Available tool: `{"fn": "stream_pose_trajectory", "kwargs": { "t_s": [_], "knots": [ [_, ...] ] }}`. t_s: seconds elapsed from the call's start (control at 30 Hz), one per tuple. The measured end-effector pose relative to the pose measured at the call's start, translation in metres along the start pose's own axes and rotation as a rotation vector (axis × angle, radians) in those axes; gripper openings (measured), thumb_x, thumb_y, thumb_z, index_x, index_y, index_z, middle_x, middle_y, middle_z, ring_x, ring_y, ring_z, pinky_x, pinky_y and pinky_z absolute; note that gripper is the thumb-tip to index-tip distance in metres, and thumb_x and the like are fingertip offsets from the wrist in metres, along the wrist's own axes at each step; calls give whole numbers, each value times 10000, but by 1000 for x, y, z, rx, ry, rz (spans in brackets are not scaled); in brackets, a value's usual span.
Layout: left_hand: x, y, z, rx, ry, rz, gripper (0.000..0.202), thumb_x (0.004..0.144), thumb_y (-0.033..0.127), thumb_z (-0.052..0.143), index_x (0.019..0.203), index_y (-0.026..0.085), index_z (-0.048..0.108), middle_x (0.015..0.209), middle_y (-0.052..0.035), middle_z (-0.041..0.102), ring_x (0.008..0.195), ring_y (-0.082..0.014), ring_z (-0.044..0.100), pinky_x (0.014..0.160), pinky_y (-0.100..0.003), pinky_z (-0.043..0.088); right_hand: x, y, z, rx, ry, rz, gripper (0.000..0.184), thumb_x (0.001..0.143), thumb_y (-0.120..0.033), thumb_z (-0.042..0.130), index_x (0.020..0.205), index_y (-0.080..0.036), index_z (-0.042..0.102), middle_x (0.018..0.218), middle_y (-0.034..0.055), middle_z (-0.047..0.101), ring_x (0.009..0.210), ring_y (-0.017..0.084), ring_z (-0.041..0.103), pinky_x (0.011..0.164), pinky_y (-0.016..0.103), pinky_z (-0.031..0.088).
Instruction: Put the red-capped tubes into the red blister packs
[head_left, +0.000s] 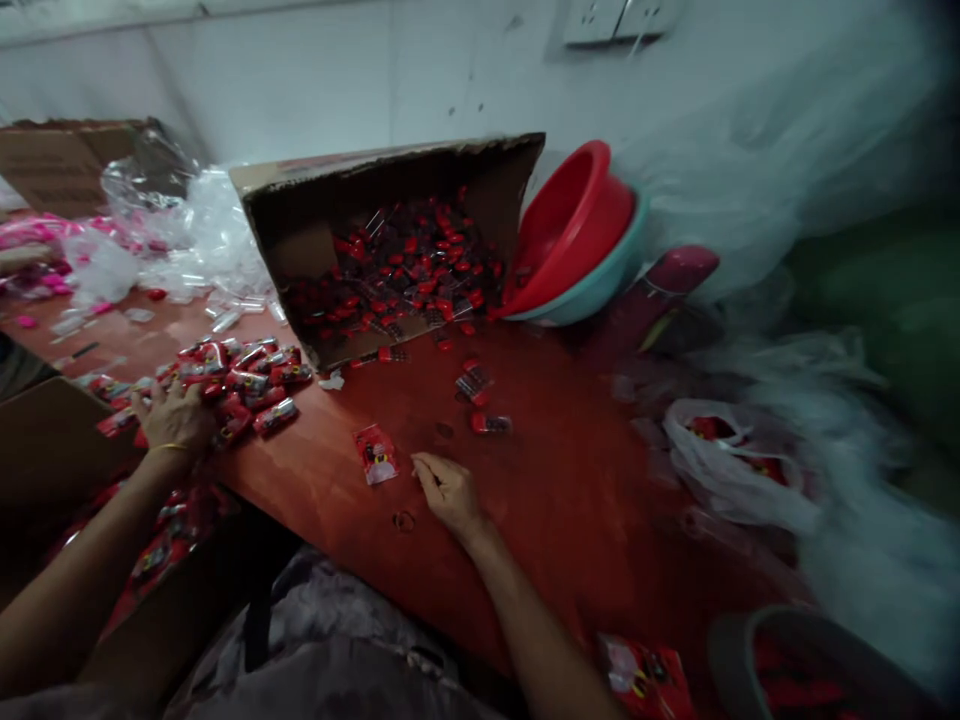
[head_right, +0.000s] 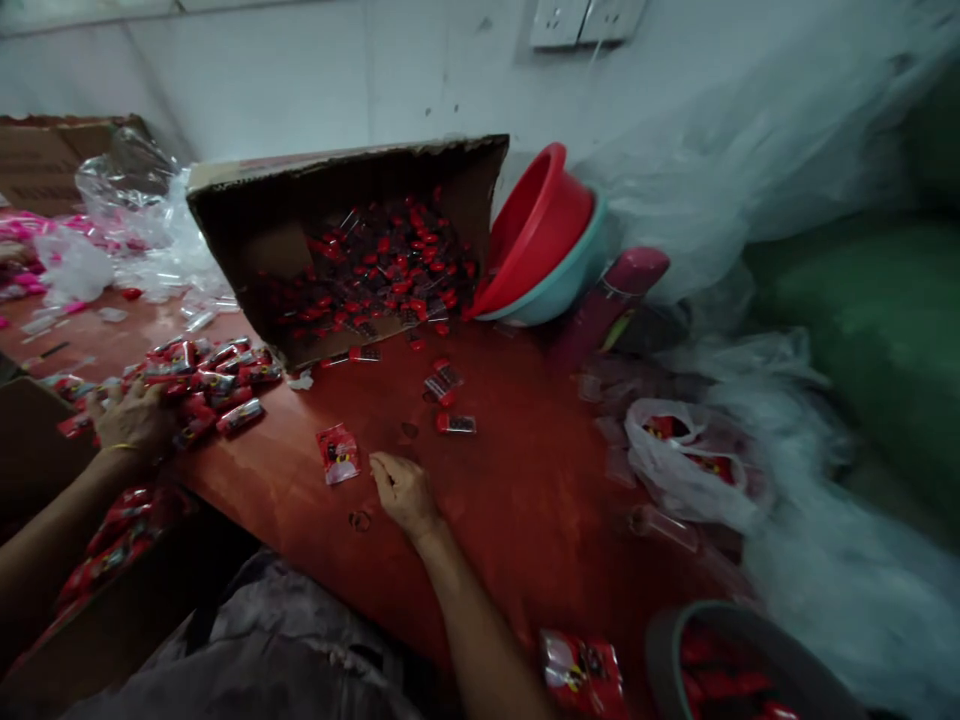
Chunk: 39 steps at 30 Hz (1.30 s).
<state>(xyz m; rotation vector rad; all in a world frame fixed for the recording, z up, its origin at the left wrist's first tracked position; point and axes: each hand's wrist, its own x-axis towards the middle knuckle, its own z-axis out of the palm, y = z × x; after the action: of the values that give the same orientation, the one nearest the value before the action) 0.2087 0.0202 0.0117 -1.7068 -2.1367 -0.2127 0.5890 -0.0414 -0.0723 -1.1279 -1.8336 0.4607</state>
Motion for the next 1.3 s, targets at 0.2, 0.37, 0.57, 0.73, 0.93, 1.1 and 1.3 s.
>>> {"fn": "stream_pose_trajectory", "kwargs": {
  "t_s": [0.2, 0.37, 0.57, 0.73, 0.93, 1.1, 1.3],
  "knots": [
    [15, 95, -17, -254, 44, 393, 378, 866, 282, 313, 1129, 151, 551, 1196, -120, 595, 1114, -265, 515, 893, -399, 394, 2, 1, -4, 64, 0, 37, 246, 869, -215, 420, 895, -179, 662, 704, 30, 696, 626, 130, 645, 614, 236, 519],
    [41, 200, 9, -415, -43, 639, 441, 855, 306, 390, 1247, 133, 492, 1387, -150, 421, 1320, -284, 304, 1044, -448, 277, 3, 5, -5, 119, -9, 81, 223, 869, -220, 439, 902, -191, 657, 650, 10, 676, 591, 130, 636, 574, 227, 514],
    [46, 241, 46, -435, -239, 592, 509, 869, 316, 366, 1327, 98, 397, 1436, -165, 339, 1349, -288, 238, 1087, -462, 193, 4, 9, -6, 169, -28, 147, 225, 869, -242, 437, 928, -216, 653, 648, 0, 671, 547, 127, 625, 525, 218, 511],
    [23, 228, 41, -611, -371, 751, 540, 876, 375, 362, 1355, 126, 362, 1459, -146, 301, 1353, -260, 234, 1086, -430, 227, 5, 11, -5, 167, -15, 219, 228, 868, -273, 449, 914, -210, 663, 610, 0, 659, 500, 121, 606, 469, 203, 493],
    [24, 206, 43, -601, -261, 598, 502, 865, 368, 404, 1307, 132, 427, 1370, -155, 443, 1294, -262, 358, 1045, -441, 308, 22, 0, -4, 67, 36, 364, 284, 883, -352, 437, 874, -187, 668, 592, 11, 657, 472, 128, 600, 439, 210, 487],
    [32, 204, 49, -533, -152, 584, 426, 871, 303, 396, 1242, 122, 504, 1295, -144, 528, 1199, -255, 479, 977, -414, 382, 127, -5, -2, -322, -47, 102, 280, 892, -346, 431, 983, -190, 645, 927, 87, 693, 853, 212, 641, 774, 340, 513],
    [37, 190, 59, -518, -16, 549, 383, 849, 254, 393, 1146, 119, 593, 1175, -173, 610, 1137, -308, 520, 913, -466, 403, 284, -3, 56, -685, -167, -25, 570, 813, -555, 477, 1192, -131, 514, 1210, 175, 560, 1124, 304, 498, 922, 463, 413]
  ]
}}
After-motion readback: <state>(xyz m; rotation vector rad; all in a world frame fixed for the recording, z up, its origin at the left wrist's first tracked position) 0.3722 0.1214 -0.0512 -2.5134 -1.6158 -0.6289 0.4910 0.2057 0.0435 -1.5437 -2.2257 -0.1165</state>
